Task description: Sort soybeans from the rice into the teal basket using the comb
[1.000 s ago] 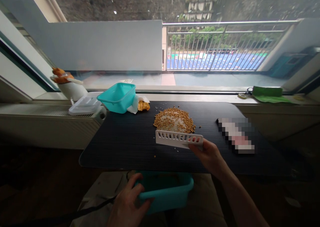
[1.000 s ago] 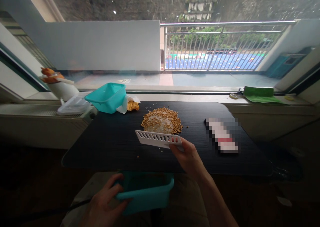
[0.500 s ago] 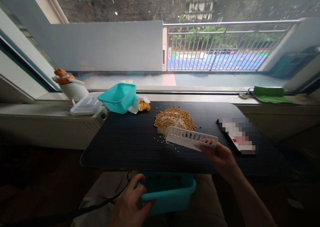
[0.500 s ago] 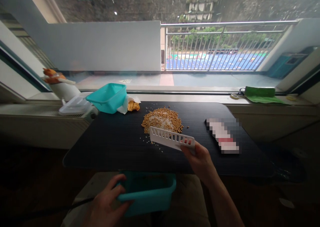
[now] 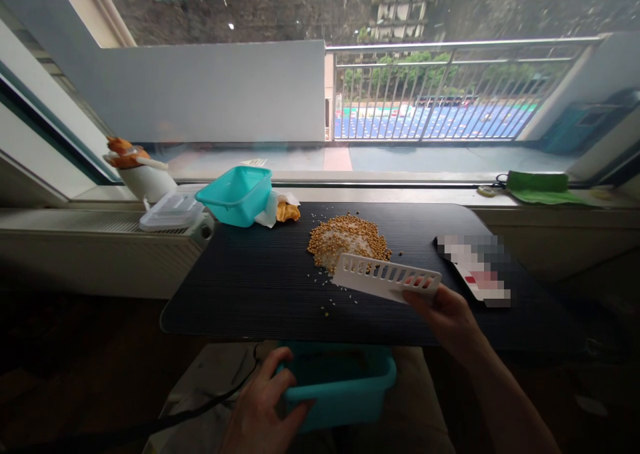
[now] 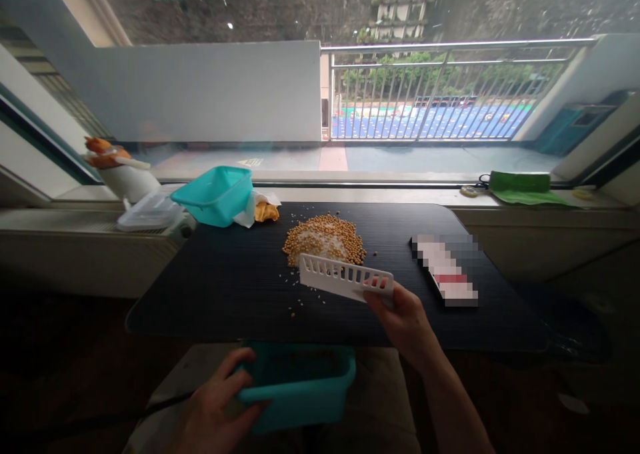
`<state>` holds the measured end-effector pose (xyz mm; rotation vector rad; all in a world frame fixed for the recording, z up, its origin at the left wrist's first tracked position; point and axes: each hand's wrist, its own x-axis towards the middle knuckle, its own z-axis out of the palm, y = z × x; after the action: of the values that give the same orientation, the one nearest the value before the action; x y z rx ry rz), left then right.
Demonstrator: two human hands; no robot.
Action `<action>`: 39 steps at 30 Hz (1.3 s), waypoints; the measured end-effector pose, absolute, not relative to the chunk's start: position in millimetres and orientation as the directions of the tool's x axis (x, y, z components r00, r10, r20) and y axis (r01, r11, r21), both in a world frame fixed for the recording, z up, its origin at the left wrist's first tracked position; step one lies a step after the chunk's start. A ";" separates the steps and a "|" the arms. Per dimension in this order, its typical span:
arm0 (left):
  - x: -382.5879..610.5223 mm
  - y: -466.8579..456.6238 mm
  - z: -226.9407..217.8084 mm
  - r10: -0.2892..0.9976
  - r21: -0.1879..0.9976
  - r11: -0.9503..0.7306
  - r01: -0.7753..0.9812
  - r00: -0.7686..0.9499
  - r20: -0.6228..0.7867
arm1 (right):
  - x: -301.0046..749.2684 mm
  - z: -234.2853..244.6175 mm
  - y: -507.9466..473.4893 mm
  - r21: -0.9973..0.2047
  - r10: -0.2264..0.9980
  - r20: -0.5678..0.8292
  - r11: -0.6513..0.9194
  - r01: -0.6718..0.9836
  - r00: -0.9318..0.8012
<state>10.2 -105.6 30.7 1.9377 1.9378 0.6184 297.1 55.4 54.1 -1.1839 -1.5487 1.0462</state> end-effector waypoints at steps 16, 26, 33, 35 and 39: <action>10.2 -106.4 31.6 0.993 0.523 -0.031 0.852 -0.034 0.114 | 298.7 50.3 49.5 -0.967 0.977 0.126 0.160 0.197 -0.175; 1.2 -109.8 32.7 0.994 0.516 0.011 0.857 -0.063 0.084 | 260.5 57.7 24.9 -0.975 0.881 0.049 0.145 0.170 -0.470; 2.8 -113.4 24.1 0.988 0.474 -0.048 0.879 -0.029 0.152 | 298.0 60.5 18.1 -0.985 0.946 0.025 0.078 0.151 -0.323; 7.5 -112.3 19.8 0.987 0.480 -0.096 0.872 0.021 0.159 | 314.2 56.4 24.5 -0.978 0.992 0.071 0.089 0.186 -0.103; 21.2 -106.4 11.7 0.976 0.491 -0.191 0.850 0.111 0.188 | 341.5 50.4 50.5 -0.921 0.940 0.213 0.102 0.376 0.267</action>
<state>21.2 -106.4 11.7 2.1298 1.8060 0.6965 341.5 50.5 50.4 -1.4700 -1.2971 0.6651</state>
